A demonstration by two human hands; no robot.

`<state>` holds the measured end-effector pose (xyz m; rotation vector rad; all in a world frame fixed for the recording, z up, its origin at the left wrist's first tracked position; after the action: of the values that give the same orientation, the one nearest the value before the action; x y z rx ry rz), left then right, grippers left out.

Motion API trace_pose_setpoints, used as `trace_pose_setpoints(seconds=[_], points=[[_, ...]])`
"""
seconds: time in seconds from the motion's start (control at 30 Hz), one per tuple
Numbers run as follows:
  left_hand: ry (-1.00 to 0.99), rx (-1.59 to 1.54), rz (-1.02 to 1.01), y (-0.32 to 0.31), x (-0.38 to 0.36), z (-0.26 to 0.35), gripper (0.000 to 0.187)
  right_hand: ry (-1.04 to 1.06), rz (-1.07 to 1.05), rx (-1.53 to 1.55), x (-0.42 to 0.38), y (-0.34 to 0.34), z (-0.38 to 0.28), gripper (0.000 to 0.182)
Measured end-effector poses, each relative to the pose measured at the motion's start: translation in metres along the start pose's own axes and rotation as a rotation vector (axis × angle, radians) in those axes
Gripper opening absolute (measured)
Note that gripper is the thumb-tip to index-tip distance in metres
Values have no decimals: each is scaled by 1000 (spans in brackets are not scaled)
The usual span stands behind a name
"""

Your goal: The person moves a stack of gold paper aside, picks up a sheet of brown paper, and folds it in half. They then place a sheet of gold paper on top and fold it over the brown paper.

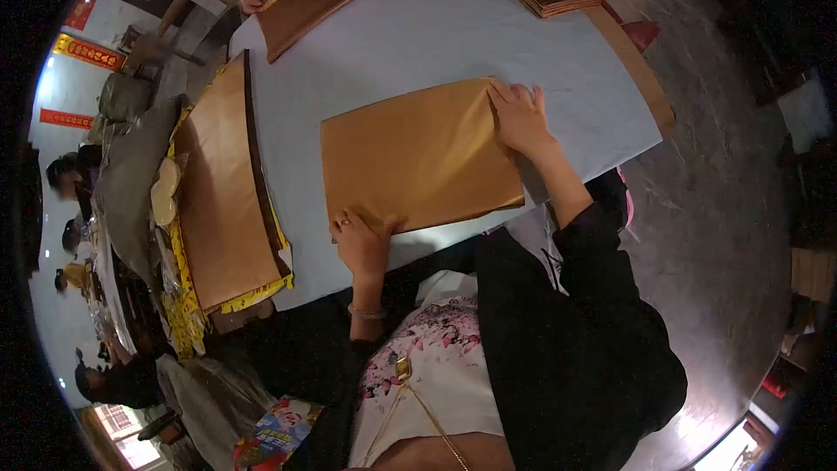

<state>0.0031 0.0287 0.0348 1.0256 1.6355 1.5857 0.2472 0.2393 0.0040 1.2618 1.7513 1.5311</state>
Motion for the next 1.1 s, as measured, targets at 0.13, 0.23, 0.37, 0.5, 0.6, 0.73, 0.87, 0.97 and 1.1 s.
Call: trace_pose_setpoints(seconds=[0.13, 0.23, 0.37, 0.5, 0.6, 0.73, 0.87, 0.97, 1.1], points=[[-52, 26, 129, -6, 0, -2, 87, -39, -255, 127, 8, 29, 5, 59], [-29, 25, 107, -6, -4, 0, 84, -65, -453, 80, 18, 41, 8, 74], [0, -126, 59, -10, 0, -5, 76, -48, -509, 52, 24, 37, 16, 88], [0, -111, 114, -22, -1, -4, 69, -99, -571, 7, 30, 52, 3, 97], [-1, -173, 100, -8, -2, -6, 68, -101, -590, -29, 35, 50, 4, 100], [-42, -125, 158, -8, -2, -4, 67, -84, -585, -39, 33, 42, 12, 101], [-100, -111, 246, -6, -1, -5, 70, -51, -550, 0, 31, 41, 17, 102], [-146, -140, 288, -2, 0, -5, 67, -62, -558, 0, 33, 43, 12, 100], [-367, -362, 129, 0, 15, 2, 42, -36, -540, 10, 33, 44, 9, 97]])
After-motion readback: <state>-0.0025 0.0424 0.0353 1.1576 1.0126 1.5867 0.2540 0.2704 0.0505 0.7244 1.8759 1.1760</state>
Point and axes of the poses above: each hand's wrist, its own x-axis towards the middle knuckle, its own y-axis out of the back of the hand, z = x × y, the point moved 1 cm from there along x, towards the middle knuckle, and after that the axes turned 9 degrees about x, right-handed, at the moved point
